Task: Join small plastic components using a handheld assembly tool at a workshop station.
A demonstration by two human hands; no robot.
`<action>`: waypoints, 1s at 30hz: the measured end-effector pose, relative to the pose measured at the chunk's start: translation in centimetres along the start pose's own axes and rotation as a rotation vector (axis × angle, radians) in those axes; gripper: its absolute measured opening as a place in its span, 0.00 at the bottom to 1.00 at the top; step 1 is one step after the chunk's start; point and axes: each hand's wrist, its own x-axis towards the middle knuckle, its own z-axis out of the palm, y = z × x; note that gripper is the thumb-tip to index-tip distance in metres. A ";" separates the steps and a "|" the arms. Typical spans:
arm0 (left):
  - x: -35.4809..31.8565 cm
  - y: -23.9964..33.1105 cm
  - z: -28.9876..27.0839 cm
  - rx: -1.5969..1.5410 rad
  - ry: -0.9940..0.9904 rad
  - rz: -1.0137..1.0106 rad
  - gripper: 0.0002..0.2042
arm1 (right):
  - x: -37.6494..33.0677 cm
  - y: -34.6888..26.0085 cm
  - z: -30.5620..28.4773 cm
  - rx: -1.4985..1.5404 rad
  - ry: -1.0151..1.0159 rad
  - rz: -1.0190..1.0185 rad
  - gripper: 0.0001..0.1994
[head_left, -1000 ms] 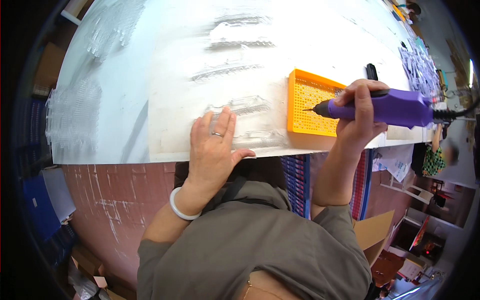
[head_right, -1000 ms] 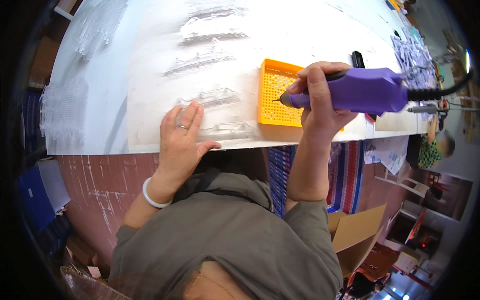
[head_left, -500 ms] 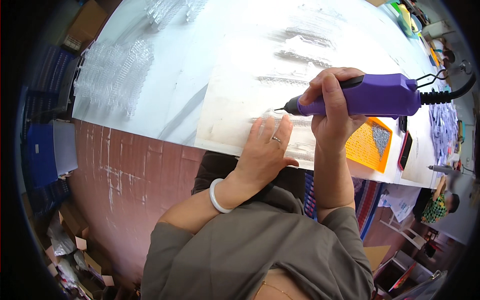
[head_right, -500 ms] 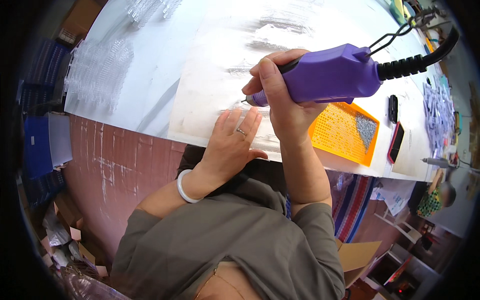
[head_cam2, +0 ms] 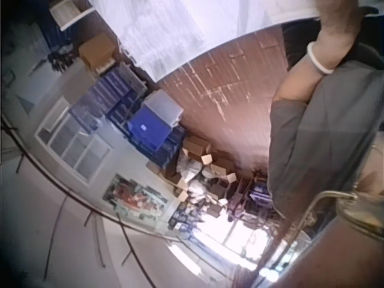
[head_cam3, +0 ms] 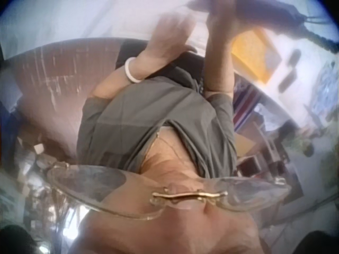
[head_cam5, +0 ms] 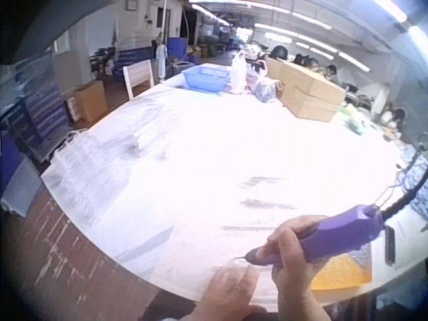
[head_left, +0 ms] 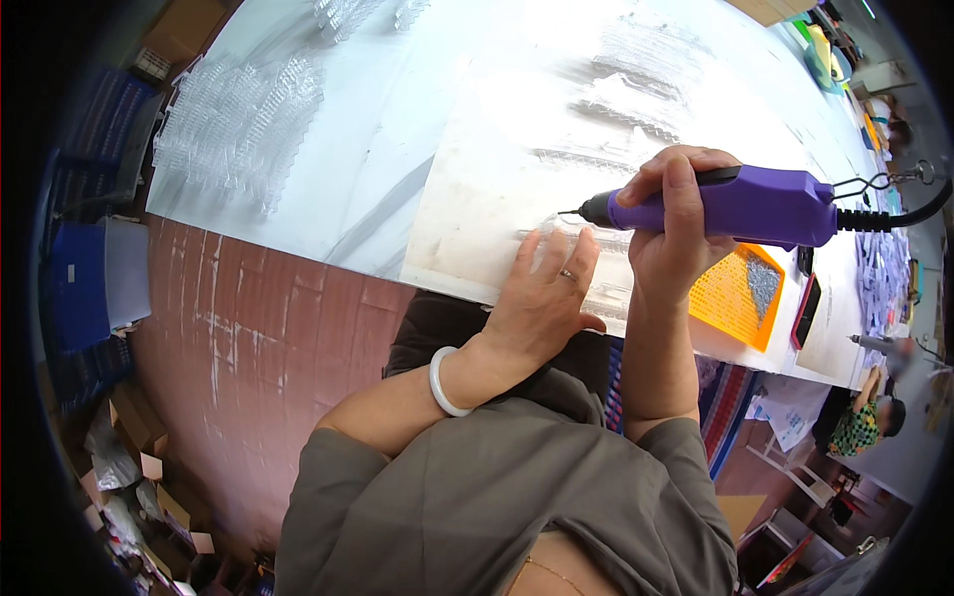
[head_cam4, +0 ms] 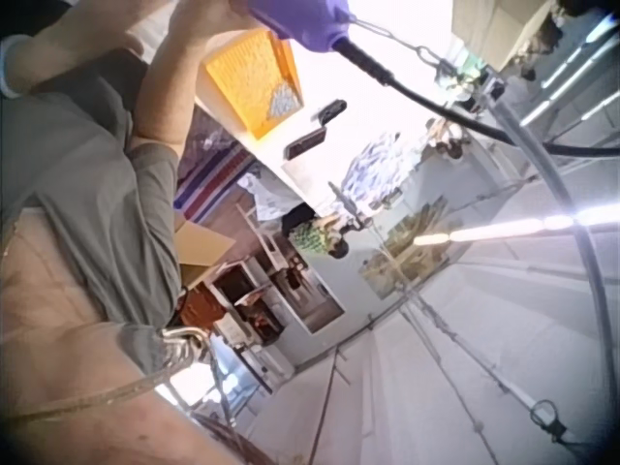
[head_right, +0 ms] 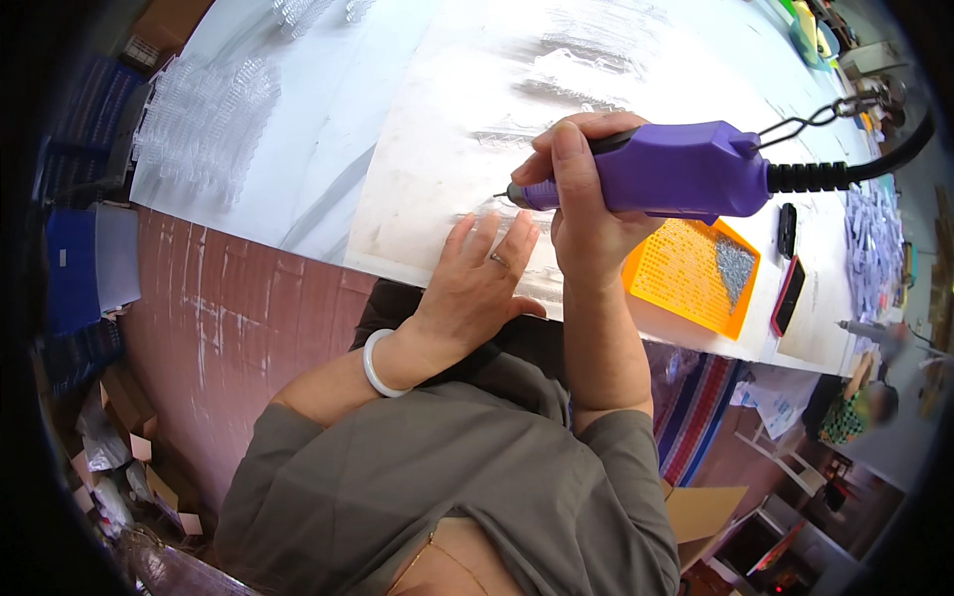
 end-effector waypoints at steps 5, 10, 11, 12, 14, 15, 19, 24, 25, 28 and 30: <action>-0.1 0.1 0.1 0.006 -0.003 0.002 0.44 | -0.2 -0.1 0.1 0.018 0.012 0.009 0.05; 0.0 0.2 -0.2 0.031 -0.012 -0.003 0.42 | 0.0 0.0 0.2 -0.010 -0.015 0.016 0.04; 0.0 0.2 -0.2 0.040 -0.018 -0.002 0.41 | 0.1 0.0 0.3 -0.059 -0.037 0.037 0.04; 0.0 0.2 -0.2 0.039 -0.020 -0.002 0.41 | 0.2 0.1 0.5 -0.108 -0.059 0.058 0.04; 0.1 0.2 -0.2 0.046 -0.019 -0.004 0.41 | 0.4 0.2 0.9 -0.124 -0.088 0.067 0.04; 0.1 0.2 -0.2 0.043 -0.022 -0.003 0.41 | 0.6 0.2 1.2 -0.139 -0.119 0.074 0.04; 0.0 0.0 -0.2 0.019 -0.037 -0.007 0.42 | 1.3 0.6 2.1 -0.177 -0.168 0.084 0.03; 0.2 -0.4 -0.2 -0.016 0.012 0.018 0.39 | 1.3 0.7 1.6 -0.199 -0.215 0.128 0.04; 0.3 -0.4 -0.2 -0.019 0.014 0.014 0.39 | 1.2 0.7 1.7 -0.177 -0.233 0.116 0.05; 0.6 -0.5 -0.3 -0.047 0.018 0.005 0.37 | 1.1 0.4 2.2 -0.168 -0.261 0.145 0.06; 0.8 -0.4 -0.5 -0.070 0.021 0.000 0.36 | 1.2 0.4 2.4 -0.149 -0.310 0.193 0.08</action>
